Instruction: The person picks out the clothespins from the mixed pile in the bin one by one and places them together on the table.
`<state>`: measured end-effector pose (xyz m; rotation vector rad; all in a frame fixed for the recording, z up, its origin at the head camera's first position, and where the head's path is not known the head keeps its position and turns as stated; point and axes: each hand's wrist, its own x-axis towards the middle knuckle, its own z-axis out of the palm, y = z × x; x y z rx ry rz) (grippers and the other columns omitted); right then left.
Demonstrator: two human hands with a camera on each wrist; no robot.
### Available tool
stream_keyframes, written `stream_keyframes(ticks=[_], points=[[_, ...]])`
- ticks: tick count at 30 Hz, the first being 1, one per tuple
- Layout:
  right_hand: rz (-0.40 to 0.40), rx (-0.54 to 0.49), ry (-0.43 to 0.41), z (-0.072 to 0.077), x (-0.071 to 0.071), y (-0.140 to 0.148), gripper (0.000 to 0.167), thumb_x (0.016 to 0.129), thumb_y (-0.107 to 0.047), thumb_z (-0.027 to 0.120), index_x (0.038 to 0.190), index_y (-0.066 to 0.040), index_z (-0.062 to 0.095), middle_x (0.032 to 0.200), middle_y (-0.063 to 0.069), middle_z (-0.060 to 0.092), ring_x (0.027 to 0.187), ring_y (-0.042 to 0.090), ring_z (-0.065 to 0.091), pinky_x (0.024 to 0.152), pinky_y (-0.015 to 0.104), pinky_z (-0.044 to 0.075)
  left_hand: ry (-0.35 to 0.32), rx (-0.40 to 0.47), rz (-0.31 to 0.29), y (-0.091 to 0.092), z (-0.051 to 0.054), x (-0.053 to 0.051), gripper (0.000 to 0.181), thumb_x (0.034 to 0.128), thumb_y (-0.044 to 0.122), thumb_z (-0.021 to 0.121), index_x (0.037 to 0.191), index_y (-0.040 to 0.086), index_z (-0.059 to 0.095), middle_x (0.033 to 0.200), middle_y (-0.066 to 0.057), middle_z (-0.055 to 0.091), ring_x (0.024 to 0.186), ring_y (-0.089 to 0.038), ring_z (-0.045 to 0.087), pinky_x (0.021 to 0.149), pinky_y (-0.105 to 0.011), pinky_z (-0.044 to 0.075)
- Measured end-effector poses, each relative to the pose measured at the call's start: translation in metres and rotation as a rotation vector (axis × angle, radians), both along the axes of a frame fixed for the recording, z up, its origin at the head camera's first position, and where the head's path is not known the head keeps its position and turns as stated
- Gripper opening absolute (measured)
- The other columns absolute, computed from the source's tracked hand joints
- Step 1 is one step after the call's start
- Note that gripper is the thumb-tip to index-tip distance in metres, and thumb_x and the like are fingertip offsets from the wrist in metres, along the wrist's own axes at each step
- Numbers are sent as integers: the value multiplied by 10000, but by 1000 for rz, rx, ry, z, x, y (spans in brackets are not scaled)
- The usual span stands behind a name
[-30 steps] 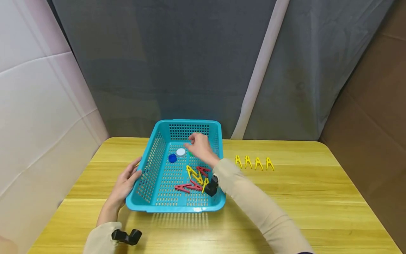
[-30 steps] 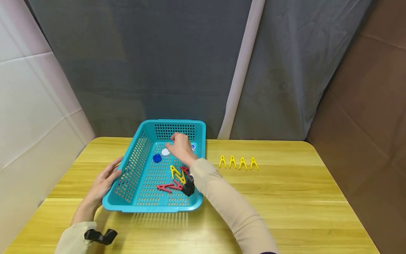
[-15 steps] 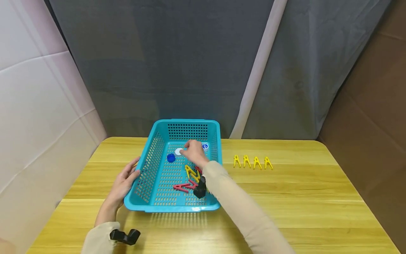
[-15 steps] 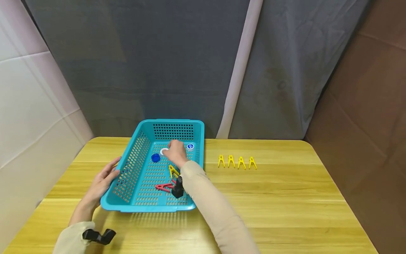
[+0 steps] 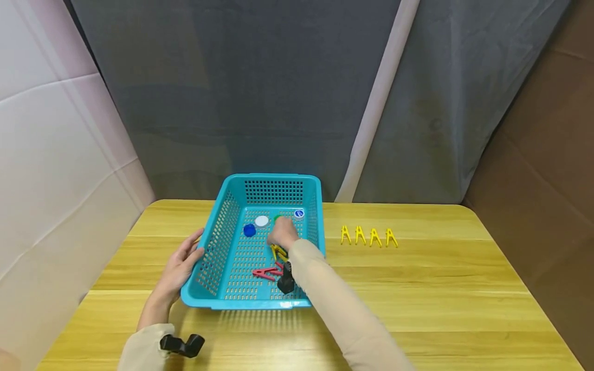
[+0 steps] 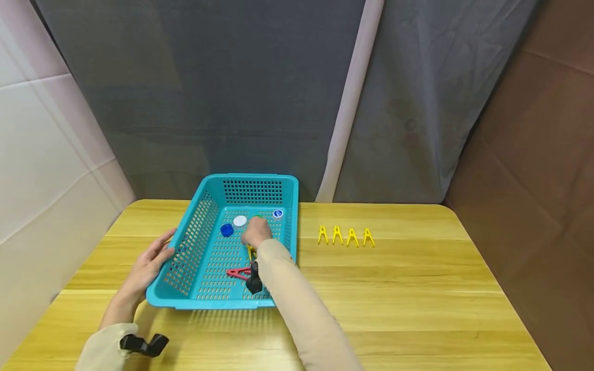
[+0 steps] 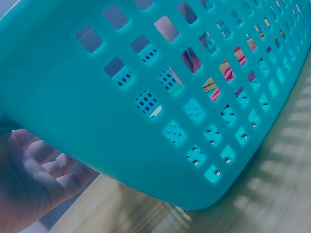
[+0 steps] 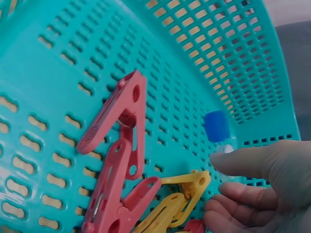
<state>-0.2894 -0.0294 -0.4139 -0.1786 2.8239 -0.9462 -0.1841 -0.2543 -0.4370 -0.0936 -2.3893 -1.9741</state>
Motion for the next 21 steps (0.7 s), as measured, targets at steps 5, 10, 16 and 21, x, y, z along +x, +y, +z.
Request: stream_keyframes(ticks=[5, 10, 16, 21], points=[[-20, 57, -26, -1, 2, -2, 349, 665, -22, 796, 969, -6, 626, 874, 128, 616, 763, 240, 582, 632, 309, 512, -3, -6, 1, 0, 0, 0, 547, 1020, 212, 388, 1485, 9, 185, 1404, -306, 321, 984, 64, 517, 783, -163, 462], [-18, 86, -32, -3, 2, -5, 315, 654, 7, 791, 927, 13, 633, 849, 127, 621, 687, 213, 554, 565, 288, 493, 2, -12, 6, 1, 1, 0, 544, 1020, 207, 391, 1484, 8, 190, 1404, -308, 323, 983, 73, 516, 780, -159, 460], [-14, 100, -22, -6, -1, -9, 281, 657, 38, 766, 904, 27, 633, 857, 131, 627, 656, 202, 531, 516, 269, 467, 0, 5, 1, 0, 2, 1, 535, 1022, 179, 378, 1488, 11, 176, 1417, -309, 312, 984, 76, 506, 780, -156, 454], [16, 93, 34, -11, -6, -12, 121, 713, 52, 682, 749, -20, 591, 759, 80, 576, 606, 181, 477, 504, 262, 436, 5, 19, -1, 1, 2, 1, 544, 1018, 187, 395, 1484, 3, 185, 1403, -314, 323, 984, 54, 525, 776, -170, 466]])
